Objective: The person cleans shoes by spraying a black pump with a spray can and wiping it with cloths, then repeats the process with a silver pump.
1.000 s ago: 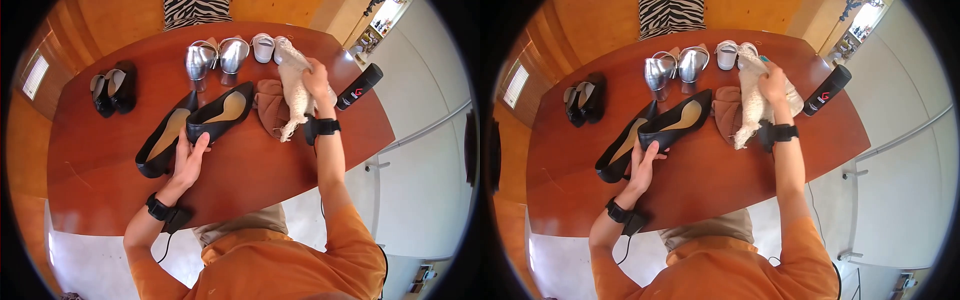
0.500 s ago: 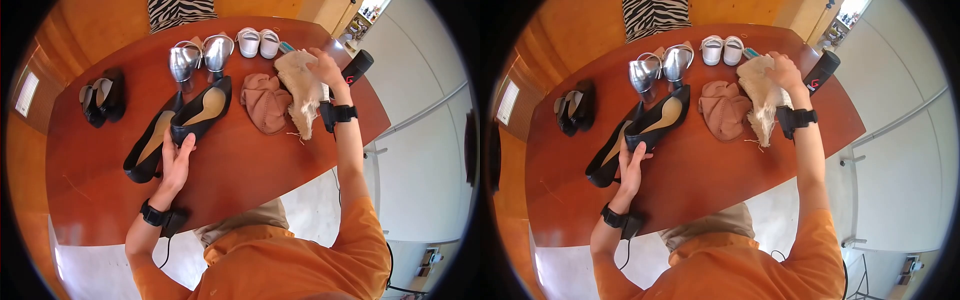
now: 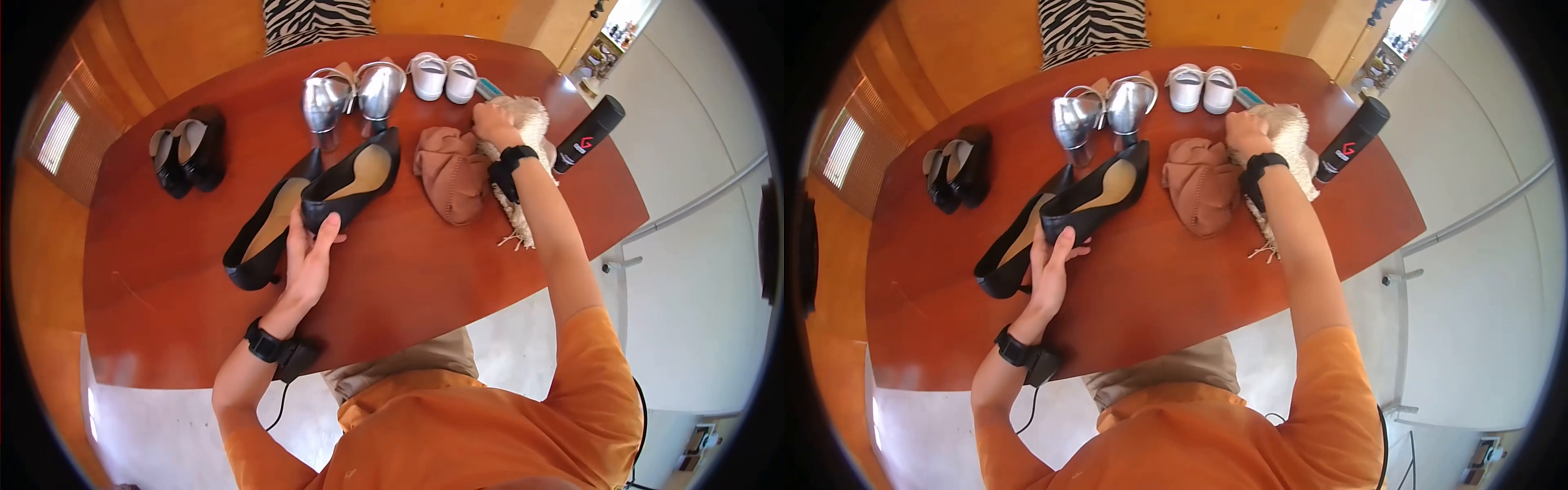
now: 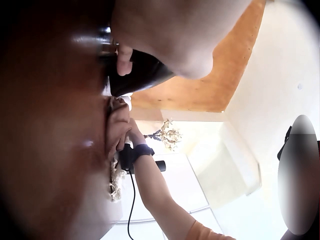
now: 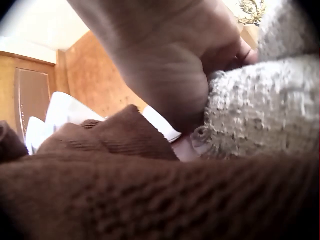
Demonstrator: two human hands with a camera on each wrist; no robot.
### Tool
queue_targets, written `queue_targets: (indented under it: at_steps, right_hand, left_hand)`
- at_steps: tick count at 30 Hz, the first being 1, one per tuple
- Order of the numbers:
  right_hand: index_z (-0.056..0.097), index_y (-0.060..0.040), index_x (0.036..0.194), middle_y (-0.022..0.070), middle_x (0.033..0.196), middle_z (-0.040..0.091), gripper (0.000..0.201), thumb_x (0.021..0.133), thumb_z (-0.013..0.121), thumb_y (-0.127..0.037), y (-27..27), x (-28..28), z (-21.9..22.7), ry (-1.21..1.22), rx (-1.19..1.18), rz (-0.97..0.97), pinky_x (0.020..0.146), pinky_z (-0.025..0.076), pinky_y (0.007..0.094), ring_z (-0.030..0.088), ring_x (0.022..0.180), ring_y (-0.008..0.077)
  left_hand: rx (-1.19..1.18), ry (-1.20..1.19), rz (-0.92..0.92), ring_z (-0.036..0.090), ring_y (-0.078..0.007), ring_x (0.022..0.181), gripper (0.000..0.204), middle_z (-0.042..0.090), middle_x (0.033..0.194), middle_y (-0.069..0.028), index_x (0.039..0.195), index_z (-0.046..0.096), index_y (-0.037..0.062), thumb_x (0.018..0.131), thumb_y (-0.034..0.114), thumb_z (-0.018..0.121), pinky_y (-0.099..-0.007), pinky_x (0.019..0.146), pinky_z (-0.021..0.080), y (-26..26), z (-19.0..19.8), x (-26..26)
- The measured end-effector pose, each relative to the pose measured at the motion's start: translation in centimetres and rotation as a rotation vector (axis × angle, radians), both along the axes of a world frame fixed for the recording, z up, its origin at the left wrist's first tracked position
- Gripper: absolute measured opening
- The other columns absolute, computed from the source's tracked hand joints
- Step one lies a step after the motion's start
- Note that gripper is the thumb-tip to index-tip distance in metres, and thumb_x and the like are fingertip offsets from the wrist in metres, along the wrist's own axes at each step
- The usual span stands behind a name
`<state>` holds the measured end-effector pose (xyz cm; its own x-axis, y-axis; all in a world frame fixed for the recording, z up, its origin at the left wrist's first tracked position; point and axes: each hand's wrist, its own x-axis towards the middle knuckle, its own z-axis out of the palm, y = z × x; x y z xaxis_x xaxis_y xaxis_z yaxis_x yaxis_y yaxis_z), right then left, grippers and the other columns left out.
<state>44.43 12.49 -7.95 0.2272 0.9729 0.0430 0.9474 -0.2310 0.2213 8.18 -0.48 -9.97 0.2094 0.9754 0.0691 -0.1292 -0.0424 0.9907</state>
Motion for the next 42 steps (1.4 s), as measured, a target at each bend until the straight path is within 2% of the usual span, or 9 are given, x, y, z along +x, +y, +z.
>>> queue_targets:
  at_steps: [9, 15, 23, 24, 25, 29, 34, 39, 42]
  right_hand:
    - [0.061, 0.0031, 0.098, 0.0313, 0.105, 0.058, 0.042, 0.082, 0.048, -0.033, -2.1, 4.0, 8.1, 0.531, 0.819, -0.247, 0.083, 0.046, 0.0457, 0.054, 0.102, 0.0445]
    - [0.050, 0.0082, 0.097, 0.0176, 0.091, 0.057, 0.031, 0.088, 0.044, -0.021, -5.6, 4.2, 14.5, 1.142, 1.515, 0.169, 0.078, 0.042, 0.0343, 0.054, 0.088, 0.0217]
    - [0.046, 0.0038, 0.116, 0.0260, 0.116, 0.049, 0.036, 0.083, 0.052, -0.009, -13.2, -12.7, 3.9, -0.151, 1.082, 0.968, 0.079, 0.046, 0.0453, 0.052, 0.103, 0.0376]
    - [0.047, 0.0030, 0.114, 0.0248, 0.121, 0.050, 0.033, 0.085, 0.051, -0.011, -14.9, -15.7, 5.8, 0.778, 0.575, 0.954, 0.089, 0.043, 0.0453, 0.049, 0.111, 0.0376]
    - [0.048, 0.0002, 0.113, 0.0203, 0.127, 0.046, 0.034, 0.085, 0.057, -0.018, -14.0, -16.9, 4.6, 0.951, 0.405, 1.147, 0.097, 0.037, 0.0480, 0.045, 0.117, 0.0371]
    - [0.043, -0.0158, 0.130, 0.0120, 0.145, 0.028, 0.063, 0.076, 0.069, -0.033, -13.9, -18.9, 3.5, 0.636, 0.343, 1.129, 0.102, 0.025, 0.0610, 0.021, 0.135, 0.0364]
    - [0.048, -0.0204, 0.129, 0.0135, 0.145, 0.028, 0.065, 0.069, 0.057, 0.003, -15.9, -18.6, 1.5, 0.530, 0.370, 1.268, 0.100, 0.028, 0.0601, 0.028, 0.131, 0.0403]
    - [0.046, -0.0157, 0.131, 0.0205, 0.140, 0.034, 0.059, 0.077, 0.052, 0.005, -12.7, -15.8, -0.5, 0.894, 0.535, 0.749, 0.102, 0.024, 0.0572, 0.029, 0.128, 0.0453]
    - [0.048, -0.0166, 0.130, 0.0148, 0.142, 0.033, 0.059, 0.074, 0.055, 0.002, -15.8, -18.7, 1.3, 0.593, 0.436, 0.982, 0.104, 0.024, 0.0558, 0.027, 0.132, 0.0393]
  left_hand:
    - [-0.157, -0.143, -0.013, 0.062, -0.0224, 0.090, 0.045, 0.057, 0.109, -0.0138, 0.120, 0.040, -0.0016, 0.093, 0.033, 0.050, -0.0317, 0.079, 0.052, -0.1, 1.3, 0.1]
    - [-0.213, -0.244, -0.034, 0.063, -0.0231, 0.087, 0.046, 0.057, 0.105, -0.0155, 0.111, 0.042, -0.0035, 0.090, 0.035, 0.057, -0.0317, 0.079, 0.053, -0.4, 2.9, 0.4]
    - [-0.330, -0.404, -0.162, 0.064, -0.0271, 0.090, 0.050, 0.058, 0.108, -0.0145, 0.121, 0.041, -0.0042, 0.092, 0.034, 0.053, -0.0339, 0.082, 0.052, -0.5, 2.7, 0.1]
    - [-0.319, -0.433, -0.162, 0.063, -0.0270, 0.094, 0.049, 0.057, 0.111, -0.0148, 0.123, 0.040, -0.0037, 0.093, 0.033, 0.052, -0.0344, 0.084, 0.052, -0.6, 2.5, 0.1]
    - [-0.308, -0.461, -0.161, 0.062, -0.0270, 0.097, 0.048, 0.056, 0.115, -0.0151, 0.125, 0.039, -0.0033, 0.094, 0.032, 0.050, -0.0350, 0.085, 0.052, -0.8, 2.5, 0.1]
    - [-0.328, -0.471, -0.203, 0.048, -0.0219, 0.118, 0.058, 0.043, 0.133, -0.0125, 0.135, 0.032, 0.0034, 0.097, 0.048, 0.028, -0.0360, 0.097, 0.044, -1.0, 2.9, -0.2]
    - [-0.318, -0.368, -0.032, 0.049, -0.0265, 0.117, 0.060, 0.049, 0.124, -0.0148, 0.130, 0.036, -0.0001, 0.097, 0.049, 0.023, -0.0369, 0.094, 0.047, -1.6, 3.8, 0.0]
    - [-0.376, -0.535, -0.135, 0.061, -0.0349, 0.096, 0.067, 0.054, 0.111, -0.0210, 0.122, 0.039, -0.0090, 0.096, 0.050, 0.022, -0.0335, 0.088, 0.053, -0.2, 3.0, -0.7]
    - [-0.397, -0.478, -0.086, 0.057, -0.0305, 0.107, 0.065, 0.052, 0.116, -0.0212, 0.123, 0.039, -0.0077, 0.097, 0.049, 0.021, -0.0353, 0.092, 0.051, -1.3, 4.5, 0.1]
